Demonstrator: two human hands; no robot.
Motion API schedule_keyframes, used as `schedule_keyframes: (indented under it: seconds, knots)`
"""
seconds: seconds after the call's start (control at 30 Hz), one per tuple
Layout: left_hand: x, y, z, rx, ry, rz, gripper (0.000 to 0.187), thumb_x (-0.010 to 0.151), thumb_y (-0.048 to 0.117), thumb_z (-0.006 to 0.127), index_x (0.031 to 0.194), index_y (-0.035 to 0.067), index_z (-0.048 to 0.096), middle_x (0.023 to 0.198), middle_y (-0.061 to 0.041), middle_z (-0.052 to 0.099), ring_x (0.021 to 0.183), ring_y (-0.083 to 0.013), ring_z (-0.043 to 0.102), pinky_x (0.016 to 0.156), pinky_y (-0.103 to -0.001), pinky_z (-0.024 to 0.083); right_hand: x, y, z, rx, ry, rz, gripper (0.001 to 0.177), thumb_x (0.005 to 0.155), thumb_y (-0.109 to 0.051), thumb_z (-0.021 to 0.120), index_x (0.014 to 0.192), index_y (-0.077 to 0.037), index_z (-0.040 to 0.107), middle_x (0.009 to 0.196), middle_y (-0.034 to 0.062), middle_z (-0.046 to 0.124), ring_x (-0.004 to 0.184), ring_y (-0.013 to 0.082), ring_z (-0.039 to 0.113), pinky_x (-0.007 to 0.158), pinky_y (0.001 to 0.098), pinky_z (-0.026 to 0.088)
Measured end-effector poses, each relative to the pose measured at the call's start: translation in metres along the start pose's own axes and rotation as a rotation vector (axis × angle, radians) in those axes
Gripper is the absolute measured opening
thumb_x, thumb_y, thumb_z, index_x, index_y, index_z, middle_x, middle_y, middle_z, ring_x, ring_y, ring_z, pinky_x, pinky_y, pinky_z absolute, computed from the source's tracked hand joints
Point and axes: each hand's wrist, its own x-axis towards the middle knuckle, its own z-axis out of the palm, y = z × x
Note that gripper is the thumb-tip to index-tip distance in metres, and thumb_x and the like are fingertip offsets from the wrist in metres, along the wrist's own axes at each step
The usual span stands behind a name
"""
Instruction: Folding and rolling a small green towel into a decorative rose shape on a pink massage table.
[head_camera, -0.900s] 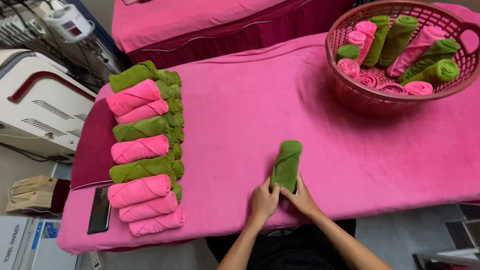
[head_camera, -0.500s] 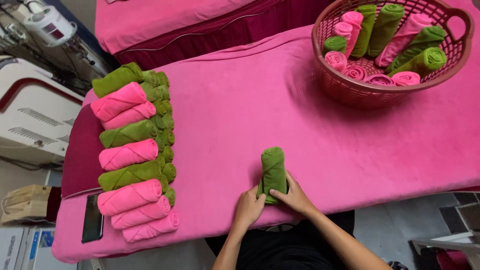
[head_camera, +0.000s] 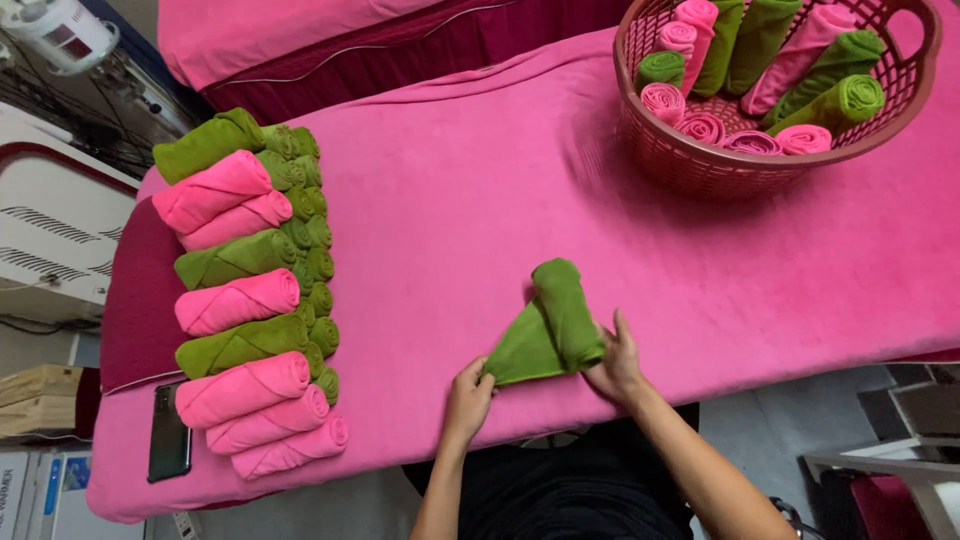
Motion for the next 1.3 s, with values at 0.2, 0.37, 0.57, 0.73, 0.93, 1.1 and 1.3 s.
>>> schedule_keyframes:
  seconds: [0.2, 0.37, 0.57, 0.73, 0.93, 1.1, 1.3]
  knots:
    - [0.006, -0.035, -0.001, -0.176, 0.007, 0.052, 0.050, 0.085, -0.003, 0.047, 0.125, 0.004, 0.077, 0.098, -0.013, 0.077, 0.085, -0.0195, 0.066, 0.080, -0.035, 0.058, -0.017, -0.021, 0.036, 0.239, 0.190, 0.057, 0.097, 0.092, -0.085, 0.037, 0.153, -0.011, 0.050, 0.141, 0.0157, 0.063, 0.126, 0.0421, 0.061, 0.115, 0.0636, 0.043]
    - [0.001, -0.034, -0.020, -0.277, 0.126, 0.144, 0.051, 0.085, -0.006, 0.047, 0.126, -0.002, 0.076, 0.108, -0.020, 0.077, 0.098, -0.0282, 0.069, 0.096, -0.046, 0.057, -0.011, -0.024, 0.033, 0.227, 0.201, 0.026, 0.092, 0.094, -0.083, 0.037, 0.147, -0.010, 0.054, 0.135, 0.0163, 0.065, 0.120, 0.0412, 0.064, 0.110, 0.0606, 0.047]
    - [0.002, -0.082, -0.057, -0.581, 0.421, 0.143, 0.045, 0.090, -0.001, 0.047, 0.128, -0.002, 0.071, 0.112, -0.014, 0.070, 0.105, -0.0257, 0.065, 0.104, -0.043, 0.052, -0.014, -0.028, 0.033, 0.195, 0.234, -0.047, 0.085, 0.097, -0.080, 0.038, 0.136, -0.009, 0.061, 0.127, 0.0174, 0.070, 0.109, 0.0395, 0.069, 0.101, 0.0555, 0.055]
    - [0.013, -0.121, -0.091, -0.733, 0.517, 0.116, 0.043, 0.092, 0.001, 0.047, 0.125, 0.008, 0.072, 0.110, -0.007, 0.070, 0.104, -0.0203, 0.067, 0.103, -0.038, 0.052, -0.012, -0.040, 0.036, 0.172, 0.254, -0.118, 0.081, 0.099, -0.078, 0.039, 0.129, -0.007, 0.067, 0.120, 0.0183, 0.073, 0.100, 0.0383, 0.073, 0.094, 0.0518, 0.061]
    - [0.001, -0.080, -0.095, -0.806, 0.600, 0.120, 0.026, 0.090, 0.005, 0.050, 0.101, 0.016, 0.072, 0.083, 0.000, 0.071, 0.066, -0.0122, 0.064, 0.061, -0.024, 0.046, -0.025, -0.091, 0.041, 0.112, 0.139, -0.251, 0.099, 0.089, -0.081, 0.034, 0.156, -0.010, 0.049, 0.149, 0.0161, 0.059, 0.134, 0.0374, 0.059, 0.118, 0.0573, 0.043]
    - [-0.012, -0.042, -0.106, -0.906, 0.686, 0.085, 0.016, 0.092, 0.009, 0.056, 0.098, 0.017, 0.068, 0.083, -0.001, 0.070, 0.066, -0.0144, 0.063, 0.064, -0.024, 0.049, -0.020, -0.146, -0.020, 0.416, 0.030, -0.517, 0.080, 0.083, -0.065, 0.066, 0.154, -0.031, 0.052, 0.154, 0.0176, 0.058, 0.141, 0.0450, 0.054, 0.121, 0.0639, 0.041]
    - [-0.028, -0.020, -0.072, -0.204, 0.791, 0.279, 0.080, 0.090, -0.001, 0.057, 0.163, 0.008, 0.026, 0.165, -0.020, 0.042, 0.130, -0.0342, 0.055, 0.107, -0.045, 0.049, -0.044, -0.113, 0.006, -0.014, -0.019, -0.554, 0.105, 0.095, -0.046, 0.067, 0.171, -0.035, -0.005, 0.166, 0.0174, 0.040, 0.126, 0.0347, 0.063, 0.106, 0.0471, 0.054]
